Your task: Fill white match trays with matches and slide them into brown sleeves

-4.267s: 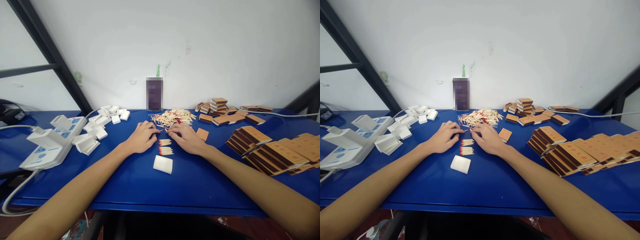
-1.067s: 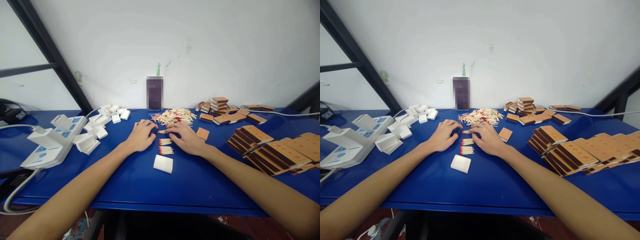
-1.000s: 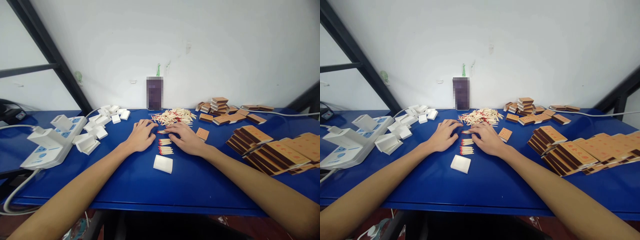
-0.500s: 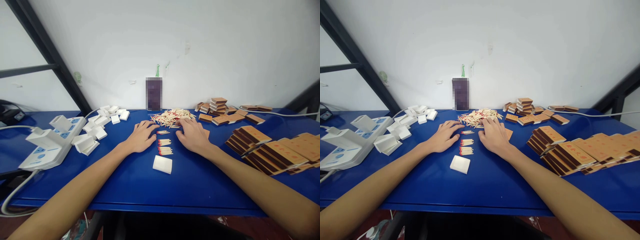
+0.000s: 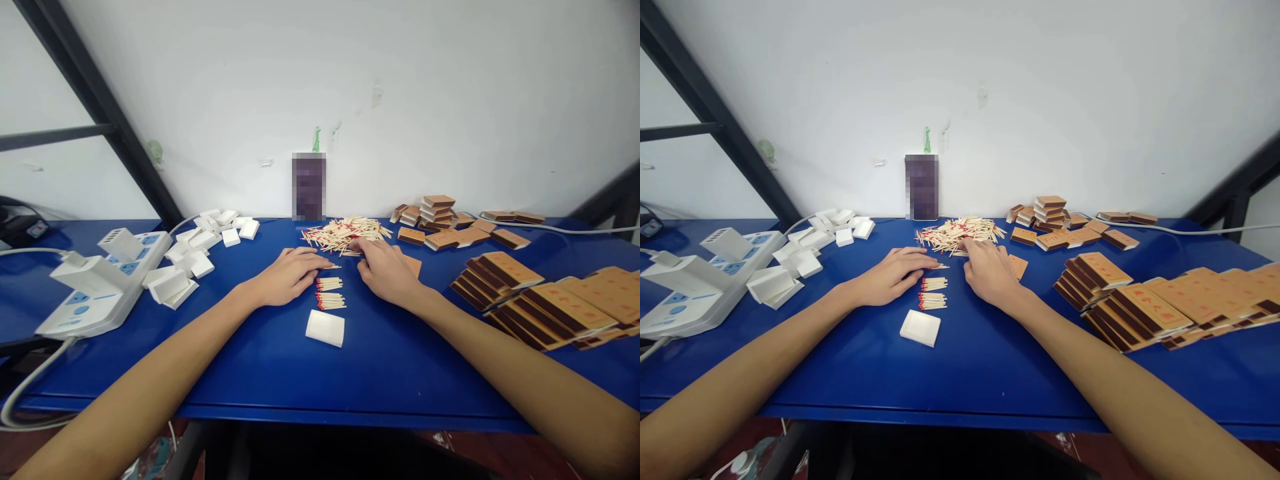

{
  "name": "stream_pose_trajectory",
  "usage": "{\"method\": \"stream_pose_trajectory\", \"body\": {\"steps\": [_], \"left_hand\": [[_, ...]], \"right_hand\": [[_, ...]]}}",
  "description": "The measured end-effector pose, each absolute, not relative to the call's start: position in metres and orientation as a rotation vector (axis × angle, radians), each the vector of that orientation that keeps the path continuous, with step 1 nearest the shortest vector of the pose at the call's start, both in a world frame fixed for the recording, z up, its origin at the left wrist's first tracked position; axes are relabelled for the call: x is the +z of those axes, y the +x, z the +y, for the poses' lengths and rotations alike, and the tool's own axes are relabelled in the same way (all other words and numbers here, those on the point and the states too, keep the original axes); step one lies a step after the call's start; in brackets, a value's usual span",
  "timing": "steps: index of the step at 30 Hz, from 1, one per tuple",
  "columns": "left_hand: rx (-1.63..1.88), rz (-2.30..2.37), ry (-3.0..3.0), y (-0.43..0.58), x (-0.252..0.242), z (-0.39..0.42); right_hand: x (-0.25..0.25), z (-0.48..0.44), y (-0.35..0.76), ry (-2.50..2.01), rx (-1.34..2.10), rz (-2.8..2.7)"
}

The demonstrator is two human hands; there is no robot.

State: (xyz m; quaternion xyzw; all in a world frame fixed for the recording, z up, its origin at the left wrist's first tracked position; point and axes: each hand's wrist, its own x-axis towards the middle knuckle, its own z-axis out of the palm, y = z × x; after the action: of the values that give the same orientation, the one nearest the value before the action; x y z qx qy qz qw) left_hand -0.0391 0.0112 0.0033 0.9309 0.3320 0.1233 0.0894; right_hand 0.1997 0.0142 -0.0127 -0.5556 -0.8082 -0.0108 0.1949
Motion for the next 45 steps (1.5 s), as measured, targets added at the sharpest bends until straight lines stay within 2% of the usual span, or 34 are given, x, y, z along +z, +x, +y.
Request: {"method": "stream_pose_trajectory", "body": {"steps": [15,35,45], "left_hand": [[0.416,0.944,2.752,-0.038,0.003,0.012],[0.453,1.063,2.789,-0.037,0.004,0.010],[0.413,1.192,2.802,-0.039,0.000,0.011]], "right_hand": [[-0.011,0.018,0.194,-1.533,-0.044,-2.229],[-0.017,0.027,0.197,-1.087,0.095,-2.296],[-0.011,0.023,0.205,-1.199,-0.024,-2.399]]}}
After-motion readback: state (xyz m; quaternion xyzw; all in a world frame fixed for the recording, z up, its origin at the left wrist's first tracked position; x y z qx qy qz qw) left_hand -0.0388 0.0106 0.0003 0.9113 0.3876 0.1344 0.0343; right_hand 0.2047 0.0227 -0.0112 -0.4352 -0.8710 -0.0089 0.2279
